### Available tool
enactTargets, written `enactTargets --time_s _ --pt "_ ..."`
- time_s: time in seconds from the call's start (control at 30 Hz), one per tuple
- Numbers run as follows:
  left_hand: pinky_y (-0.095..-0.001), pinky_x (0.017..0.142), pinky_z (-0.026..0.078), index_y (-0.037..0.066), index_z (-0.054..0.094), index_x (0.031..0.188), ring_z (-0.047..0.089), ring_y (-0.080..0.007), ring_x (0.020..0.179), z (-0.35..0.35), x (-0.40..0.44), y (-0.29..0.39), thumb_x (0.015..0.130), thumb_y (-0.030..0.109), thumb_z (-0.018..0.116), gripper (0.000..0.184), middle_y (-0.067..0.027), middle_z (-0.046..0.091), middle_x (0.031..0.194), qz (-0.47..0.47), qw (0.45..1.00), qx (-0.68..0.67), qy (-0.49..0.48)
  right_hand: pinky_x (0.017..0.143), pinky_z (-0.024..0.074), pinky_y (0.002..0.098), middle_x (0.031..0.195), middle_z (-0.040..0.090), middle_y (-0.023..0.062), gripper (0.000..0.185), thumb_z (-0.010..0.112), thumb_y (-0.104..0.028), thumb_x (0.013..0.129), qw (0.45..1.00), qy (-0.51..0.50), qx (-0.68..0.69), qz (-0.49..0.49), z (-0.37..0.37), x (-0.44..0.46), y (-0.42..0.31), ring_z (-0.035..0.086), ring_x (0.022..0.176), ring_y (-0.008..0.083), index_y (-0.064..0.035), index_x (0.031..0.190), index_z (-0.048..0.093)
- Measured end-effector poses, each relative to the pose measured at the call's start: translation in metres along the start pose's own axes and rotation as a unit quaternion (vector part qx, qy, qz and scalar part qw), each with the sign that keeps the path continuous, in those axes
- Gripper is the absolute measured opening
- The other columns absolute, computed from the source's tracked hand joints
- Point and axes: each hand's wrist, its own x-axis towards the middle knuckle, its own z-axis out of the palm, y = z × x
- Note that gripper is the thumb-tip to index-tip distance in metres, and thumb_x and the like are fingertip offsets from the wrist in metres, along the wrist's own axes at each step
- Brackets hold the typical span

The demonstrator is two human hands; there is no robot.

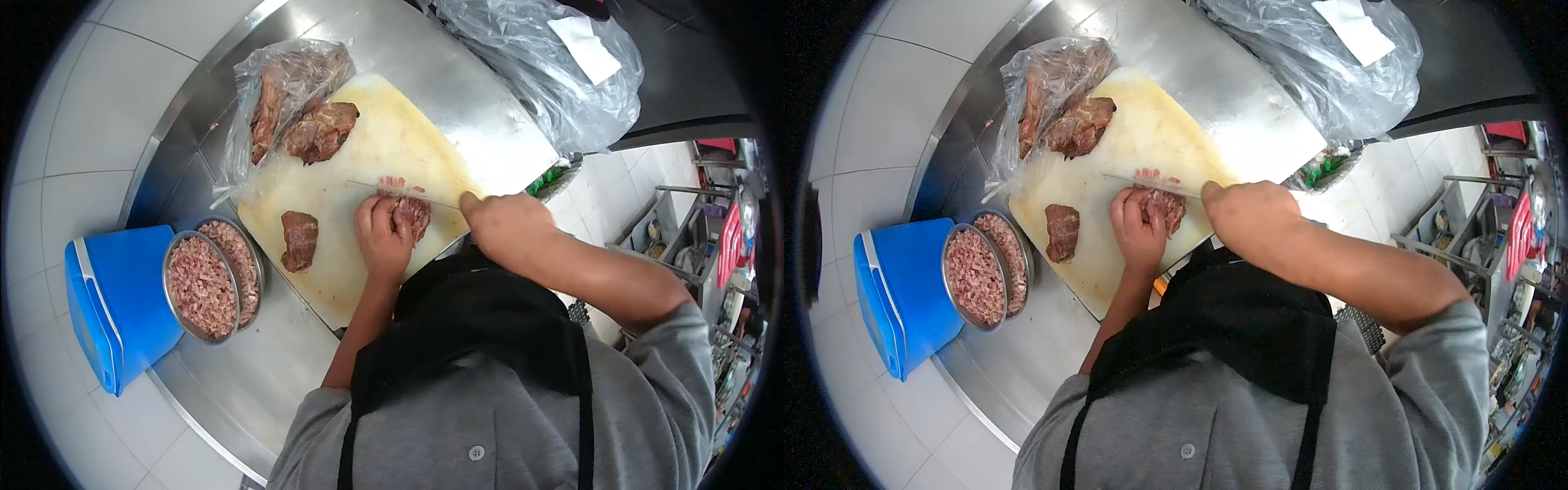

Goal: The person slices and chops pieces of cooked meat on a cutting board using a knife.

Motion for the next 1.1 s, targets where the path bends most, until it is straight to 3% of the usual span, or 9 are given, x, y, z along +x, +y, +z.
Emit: enactTargets --time_s 0.13,0.27,0.47,0.57,0.77,0.93,0.97,1.03,1.1 --pt "-0.0495 0.094 0.045 0.0 0.064 0.102 0.055 -0.0401 0.107 0.001 0.0 -0.004 0.085 0.008 0.064 0.019 -0.0188 0.058 0.114 0.015 0.999 0.028 -0.011 0.067 0.0567 0.0476 0.084 0.071 0.0195 0.02 0.054 -0.007 0.088 0.999 -0.035 0.001 0.033 0.008 -0.013 -0.006 0.072 0.08 0.0375 -0.0011 0.106 0.055" --pt "-0.0491 0.093 0.046 0.0 0.065 0.1 0.055 -0.0409 0.107 0.001 0.003 -0.007 0.084 0.007 0.064 0.017 -0.0184 0.058 0.115 0.024 0.999 0.039 -0.011 0.066 0.0575 0.0469 0.082 0.071 0.0198 0.019 0.053 -0.008 0.089 0.999 0.035 0.018 -0.005 0.039 0.027 -0.01 0.072 0.077 0.0378 -0.0009 0.106 0.056" --pt "-0.05 0.092 0.046 -0.001 0.061 0.098 0.055 -0.0414 0.104 0.003 -0.004 0.001 0.082 0.004 0.063 0.017 -0.0205 0.058 0.111 -0.03 0.998 -0.013 0.045 0.069 0.0576 0.046 0.083 0.071 0.0184 0.019 0.055 -0.008 0.088 1.0 -0.003 -0.011 -0.001 -0.003 -0.019 -0.008 0.072 0.079 0.0364 -0.0006 0.105 0.056" --pt "-0.0508 0.093 0.045 -0.002 0.059 0.097 0.055 -0.0414 0.104 0.003 -0.003 -0.005 0.081 0.004 0.063 0.018 -0.0213 0.057 0.111 0.019 0.999 0.043 0.008 0.069 0.0576 0.0464 0.085 0.072 0.0186 0.018 0.054 -0.008 0.089 0.999 -0.038 -0.007 0.025 0.01 -0.014 -0.011 0.072 0.079 0.0372 -0.0006 0.105 0.056" --pt "-0.0502 0.092 0.045 -0.001 0.059 0.097 0.054 -0.0409 0.106 0.0 -0.006 -0.002 0.084 0.005 0.062 0.014 -0.02 0.058 0.111 0.034 0.998 0.051 -0.001 0.072 0.058 0.0469 0.091 0.073 0.0208 0.022 0.051 -0.007 0.091 0.999 0.013 0.05 0.0 0.039 0.023 -0.015 0.073 0.084 0.0372 0.0001 0.111 0.056" --pt "-0.0449 0.097 0.045 -0.002 0.069 0.102 0.058 -0.0345 0.107 -0.016 0.004 -0.002 0.095 0.014 0.062 0.018 -0.0201 0.061 0.114 -0.028 0.998 0.05 -0.034 0.08 0.0576 0.0466 0.104 0.072 0.0211 0.029 0.05 -0.007 0.093 0.997 -0.035 0.061 -0.006 0.021 0.03 -0.003 0.072 0.097 0.0367 0.0016 0.12 0.057" --pt "-0.0449 0.097 0.045 -0.002 0.069 0.102 0.058 -0.0345 0.107 -0.018 0.004 -0.001 0.095 0.014 0.062 0.018 -0.0201 0.061 0.114 -0.029 0.998 0.053 -0.034 0.08 0.0576 0.0466 0.104 0.072 0.0211 0.029 0.05 -0.007 0.093 0.997 -0.035 0.062 -0.009 0.022 0.029 -0.002 0.072 0.097 0.0367 0.0016 0.12 0.057" --pt "-0.0417 0.101 0.045 -0.001 0.072 0.103 0.06 -0.0312 0.11 -0.02 0.007 -0.001 0.094 0.016 0.066 0.021 -0.0181 0.062 0.116 -0.14 0.986 -0.089 -0.014 0.082 0.0573 0.0457 0.104 0.072 0.0209 0.028 0.051 -0.007 0.093 0.998 -0.026 0.061 -0.013 0.023 0.03 -0.002 0.071 0.097 0.0361 0.002 0.119 0.058" --pt "-0.0434 0.103 0.043 -0.002 0.069 0.11 0.057 -0.0328 0.116 -0.02 0.002 -0.005 0.09 0.019 0.071 0.029 -0.0194 0.06 0.119 -0.15 0.985 -0.087 -0.017 0.082 0.0571 0.0454 0.104 0.072 0.0208 0.028 0.051 -0.007 0.093 0.998 -0.024 0.063 -0.017 0.025 0.031 0.0 0.071 0.097 0.036 0.0019 0.118 0.058"
